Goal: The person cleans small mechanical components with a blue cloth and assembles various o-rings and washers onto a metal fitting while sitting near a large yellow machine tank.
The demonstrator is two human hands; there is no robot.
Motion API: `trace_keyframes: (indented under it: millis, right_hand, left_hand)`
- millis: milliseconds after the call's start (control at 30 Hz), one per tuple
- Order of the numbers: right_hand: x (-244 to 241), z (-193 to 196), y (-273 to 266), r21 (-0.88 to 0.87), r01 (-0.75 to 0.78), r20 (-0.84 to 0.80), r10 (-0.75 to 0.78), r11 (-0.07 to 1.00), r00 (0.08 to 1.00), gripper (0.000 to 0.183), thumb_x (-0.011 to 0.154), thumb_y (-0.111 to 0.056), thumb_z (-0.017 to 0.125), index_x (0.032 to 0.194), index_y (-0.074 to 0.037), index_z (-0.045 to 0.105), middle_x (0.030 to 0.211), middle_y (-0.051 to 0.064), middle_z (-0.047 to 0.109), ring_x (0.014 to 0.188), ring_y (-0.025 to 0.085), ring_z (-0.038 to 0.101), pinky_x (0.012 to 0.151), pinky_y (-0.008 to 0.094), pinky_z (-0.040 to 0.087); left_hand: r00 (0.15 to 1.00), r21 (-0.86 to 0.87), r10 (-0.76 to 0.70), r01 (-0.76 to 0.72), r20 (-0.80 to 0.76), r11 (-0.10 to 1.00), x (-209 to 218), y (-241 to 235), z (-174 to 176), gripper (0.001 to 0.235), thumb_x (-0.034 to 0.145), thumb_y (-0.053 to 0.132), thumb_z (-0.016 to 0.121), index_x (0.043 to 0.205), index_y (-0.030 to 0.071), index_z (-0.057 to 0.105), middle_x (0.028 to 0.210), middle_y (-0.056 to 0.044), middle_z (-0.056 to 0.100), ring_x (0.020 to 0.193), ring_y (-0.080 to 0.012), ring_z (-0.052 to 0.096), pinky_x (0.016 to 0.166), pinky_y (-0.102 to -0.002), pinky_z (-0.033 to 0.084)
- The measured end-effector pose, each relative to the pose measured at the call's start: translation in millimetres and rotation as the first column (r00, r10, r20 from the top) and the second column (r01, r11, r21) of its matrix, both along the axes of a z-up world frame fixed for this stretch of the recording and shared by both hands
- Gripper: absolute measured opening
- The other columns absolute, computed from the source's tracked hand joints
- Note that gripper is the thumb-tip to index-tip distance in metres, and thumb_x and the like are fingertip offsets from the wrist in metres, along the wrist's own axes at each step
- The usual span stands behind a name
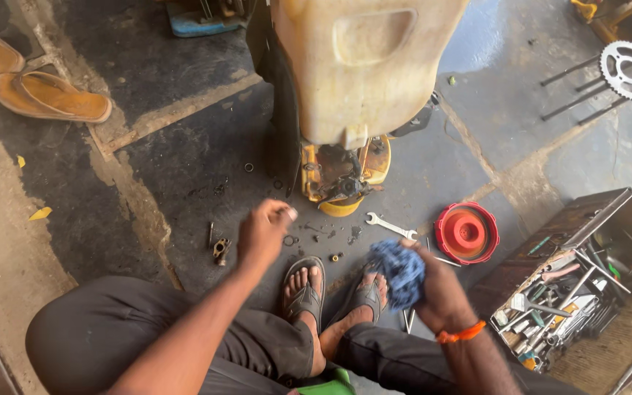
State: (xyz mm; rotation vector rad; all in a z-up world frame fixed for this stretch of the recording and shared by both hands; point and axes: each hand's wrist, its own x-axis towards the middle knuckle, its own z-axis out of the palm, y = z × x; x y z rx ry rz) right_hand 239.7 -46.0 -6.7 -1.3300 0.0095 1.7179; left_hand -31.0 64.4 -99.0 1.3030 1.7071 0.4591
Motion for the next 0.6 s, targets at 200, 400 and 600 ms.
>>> trace_keyframes:
  millis: [200, 400, 600]
  right_hand:
    - [22.1, 19.2, -2.5, 0.113, 0.053, 0.155, -0.070, 0.992, 0.985, 0.030, 0.092, -0.028, 0.063, 0.112, -0.006, 0.069, 0.101, 0.007, 0.075, 0.091, 0.018, 0.072, 0.081, 0.037, 0.058]
    - [49.9, 1.6, -9.7, 0.096, 0.113, 0.159, -0.127, 0.989, 0.979, 0.030, 0.095, -0.032, 0.062, 0.114, -0.009, 0.071, 0.095, 0.004, 0.074, 0.077, 0.016, 0.068, 0.066, 0.034, 0.054]
    - [55.6, -15.7, -11.3, 0.060, 0.151, 0.136, -0.158, 0.987, 0.978, 0.025, 0.099, -0.031, 0.064, 0.112, -0.011, 0.069, 0.094, 0.002, 0.073, 0.076, 0.013, 0.068, 0.065, 0.034, 0.054]
  left_hand:
    - [0.838, -0.069, -0.190, 0.181, -0.511, 0.981, -36.6, 25.0, -122.3, 0.022, 0.095, 0.022, 0.069, 0.114, 0.012, 0.071, 0.121, -0.012, 0.070, 0.109, -0.0330, 0.067, 0.088, -0.049, 0.056]
    - [0.661, 0.041, -0.211, 0.344, -0.720, 0.938, -37.7, 13.2, -170.9, 0.020, 0.100, 0.022, 0.065, 0.119, 0.016, 0.071, 0.129, -0.013, 0.067, 0.118, -0.0328, 0.064, 0.097, -0.048, 0.054]
    - [0.658, -0.103, -0.416, 0.459, -0.627, 0.882, -12.1, 3.8, -128.1, 0.040, 0.095, 0.033, 0.070, 0.129, 0.014, 0.061, 0.136, -0.010, 0.059, 0.127, -0.0306, 0.057, 0.096, -0.044, 0.056]
